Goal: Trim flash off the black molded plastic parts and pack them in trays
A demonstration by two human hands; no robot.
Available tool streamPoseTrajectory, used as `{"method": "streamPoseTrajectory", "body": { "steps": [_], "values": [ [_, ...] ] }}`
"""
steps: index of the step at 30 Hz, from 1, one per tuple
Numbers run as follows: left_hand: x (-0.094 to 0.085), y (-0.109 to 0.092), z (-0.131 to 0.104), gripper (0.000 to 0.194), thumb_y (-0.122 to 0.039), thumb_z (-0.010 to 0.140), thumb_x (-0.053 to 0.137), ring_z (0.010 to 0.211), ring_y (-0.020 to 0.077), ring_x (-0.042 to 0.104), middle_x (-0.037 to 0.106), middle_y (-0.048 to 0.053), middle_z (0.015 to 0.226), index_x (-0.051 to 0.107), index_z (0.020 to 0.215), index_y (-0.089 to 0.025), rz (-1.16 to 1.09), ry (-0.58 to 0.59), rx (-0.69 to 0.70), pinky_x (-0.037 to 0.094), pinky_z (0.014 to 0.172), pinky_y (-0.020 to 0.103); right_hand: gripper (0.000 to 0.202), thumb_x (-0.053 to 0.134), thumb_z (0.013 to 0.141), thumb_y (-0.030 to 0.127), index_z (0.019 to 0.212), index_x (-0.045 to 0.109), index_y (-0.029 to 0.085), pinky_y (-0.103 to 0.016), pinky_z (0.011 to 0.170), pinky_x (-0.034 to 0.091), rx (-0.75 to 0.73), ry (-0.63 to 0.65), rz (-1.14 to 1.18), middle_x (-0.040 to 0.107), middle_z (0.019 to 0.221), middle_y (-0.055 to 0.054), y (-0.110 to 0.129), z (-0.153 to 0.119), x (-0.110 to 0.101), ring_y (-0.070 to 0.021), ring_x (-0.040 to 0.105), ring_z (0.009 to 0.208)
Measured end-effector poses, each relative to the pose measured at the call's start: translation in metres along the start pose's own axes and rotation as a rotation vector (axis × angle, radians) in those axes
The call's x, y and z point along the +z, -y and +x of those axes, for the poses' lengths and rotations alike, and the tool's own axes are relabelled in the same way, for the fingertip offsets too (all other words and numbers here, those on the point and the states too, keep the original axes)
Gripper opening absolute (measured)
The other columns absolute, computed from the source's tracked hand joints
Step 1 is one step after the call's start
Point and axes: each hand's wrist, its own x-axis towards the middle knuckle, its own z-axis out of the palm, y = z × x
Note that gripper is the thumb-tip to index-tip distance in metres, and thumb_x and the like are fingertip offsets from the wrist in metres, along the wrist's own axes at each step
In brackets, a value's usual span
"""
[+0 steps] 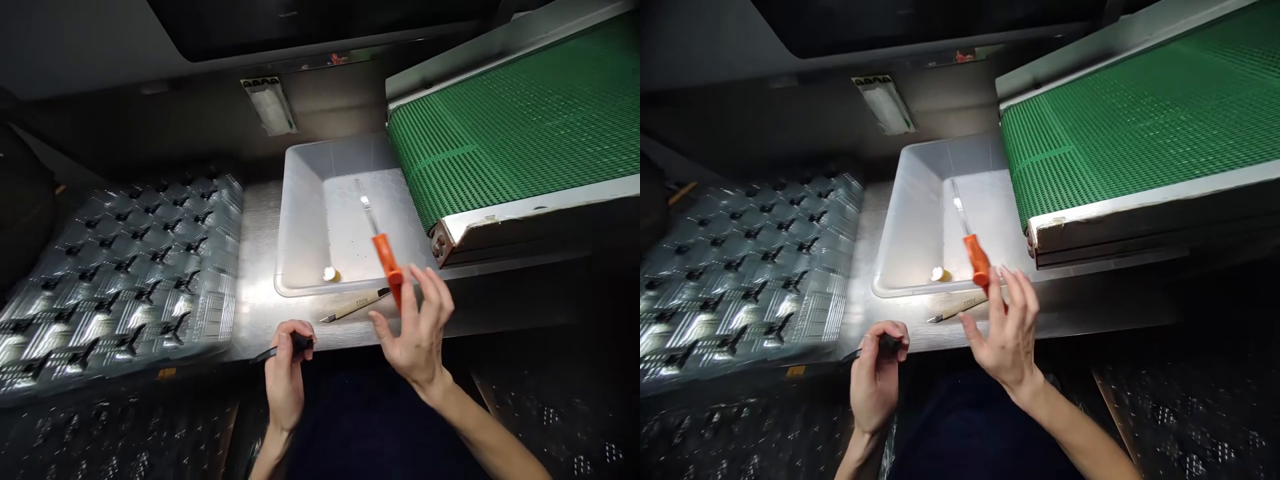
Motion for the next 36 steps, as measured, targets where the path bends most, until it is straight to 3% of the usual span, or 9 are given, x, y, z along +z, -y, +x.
{"method": "streamPoseTrajectory", "body": {
  "steps": [3, 5, 7, 11, 13, 16, 19, 30, 36],
  "values": [
    [0.002, -0.002, -0.008, 0.056, -0.064, 0.108, 0.059, 0.062, 0.0163, 0.057, 0.065, 0.002, 0.069, 0.072, 0.075, -0.021, 0.050, -0.007, 0.127, 0.045, 0.053, 0.026, 0.062, 0.055, 0.112, 0.056, 0.149, 0.063, 0.006, -0.058, 0.121, 0.051, 0.040, 0.174, 0.126, 0.067, 0.148, -0.029, 0.011, 0.032, 0.003, -0.0411, 0.060, 0.146],
    [0.001, -0.003, -0.013, 0.057, -0.061, 0.108, 0.060, 0.060, 0.0173, 0.058, 0.064, 0.002, 0.064, 0.072, 0.069, -0.021, 0.090, -0.020, 0.222, 0.046, 0.055, 0.028, 0.060, 0.052, 0.112, 0.063, 0.119, 0.078, 0.010, -0.056, 0.114, 0.055, 0.116, 0.306, 0.206, 0.082, 0.114, -0.022, 0.010, 0.057, 0.003, -0.0369, 0.078, 0.116],
    [-0.004, -0.003, -0.015, 0.055, -0.057, 0.108, 0.063, 0.060, 0.0184, 0.059, 0.064, 0.003, 0.061, 0.073, 0.067, -0.022, 0.138, -0.047, 0.317, 0.047, 0.056, 0.030, 0.059, 0.051, 0.112, 0.066, 0.095, 0.079, 0.017, -0.045, 0.094, 0.063, 0.183, 0.414, 0.353, 0.078, 0.079, -0.010, 0.005, 0.076, -0.005, -0.0261, 0.078, 0.079],
    [-0.029, -0.008, -0.002, 0.051, -0.055, 0.108, 0.064, 0.063, 0.0191, 0.060, 0.065, 0.001, 0.063, 0.072, 0.069, -0.023, 0.210, -0.248, 0.510, 0.045, 0.062, 0.033, 0.051, 0.061, 0.107, 0.068, 0.112, 0.079, 0.021, -0.032, 0.075, 0.063, 0.333, 0.459, 1.132, 0.080, 0.097, -0.006, -0.003, 0.079, -0.043, -0.0211, 0.078, 0.085],
    [-0.044, -0.013, 0.010, 0.054, -0.058, 0.109, 0.060, 0.065, 0.0191, 0.059, 0.063, 0.000, 0.064, 0.070, 0.069, -0.023, 0.228, -0.392, 0.607, 0.044, 0.065, 0.034, 0.056, 0.064, 0.102, 0.074, 0.107, 0.079, 0.020, -0.031, 0.078, 0.063, 0.350, 0.706, 1.407, 0.079, 0.098, -0.006, -0.003, 0.060, -0.060, -0.0214, 0.077, 0.087],
    [-0.061, -0.018, 0.026, 0.059, -0.059, 0.110, 0.055, 0.057, 0.0170, 0.050, 0.055, -0.001, 0.058, 0.065, 0.065, -0.023, 0.238, -0.555, 0.737, 0.038, 0.059, 0.034, 0.072, 0.057, 0.100, 0.085, 0.088, 0.072, 0.016, -0.027, 0.068, 0.056, 0.493, 1.305, 1.396, 0.071, 0.079, -0.006, 0.000, 0.020, -0.069, -0.0158, 0.068, 0.068],
    [-0.070, -0.018, 0.036, 0.058, -0.058, 0.108, 0.055, 0.052, 0.0150, 0.045, 0.049, -0.003, 0.054, 0.060, 0.062, -0.022, 0.237, -0.632, 0.792, 0.034, 0.056, 0.034, 0.088, 0.043, 0.092, 0.101, 0.079, 0.063, 0.016, -0.025, 0.060, 0.047, 0.725, 1.553, 1.301, 0.059, 0.067, -0.003, -0.001, -0.007, -0.068, -0.0104, 0.054, 0.056],
    [-0.081, -0.012, 0.038, 0.054, -0.057, 0.107, 0.057, 0.058, 0.0164, 0.050, 0.053, -0.001, 0.059, 0.061, 0.065, -0.023, 0.278, -0.705, 0.768, 0.038, 0.063, 0.037, 0.093, 0.041, 0.082, 0.110, 0.079, 0.059, 0.018, -0.023, 0.054, 0.042, 0.765, 1.644, 1.193, 0.052, 0.068, 0.000, -0.003, -0.005, -0.068, -0.0086, 0.046, 0.055],
    [-0.083, 0.000, 0.036, 0.054, -0.067, 0.106, 0.059, 0.066, 0.0176, 0.052, 0.057, 0.000, 0.070, 0.066, 0.076, -0.022, 0.301, -0.561, 0.654, 0.037, 0.063, 0.036, 0.088, 0.040, 0.088, 0.105, 0.077, 0.057, 0.019, -0.027, 0.066, 0.050, 0.533, 1.520, 1.198, 0.060, 0.070, -0.002, -0.002, -0.007, -0.062, -0.0126, 0.054, 0.063]
  ]
}}
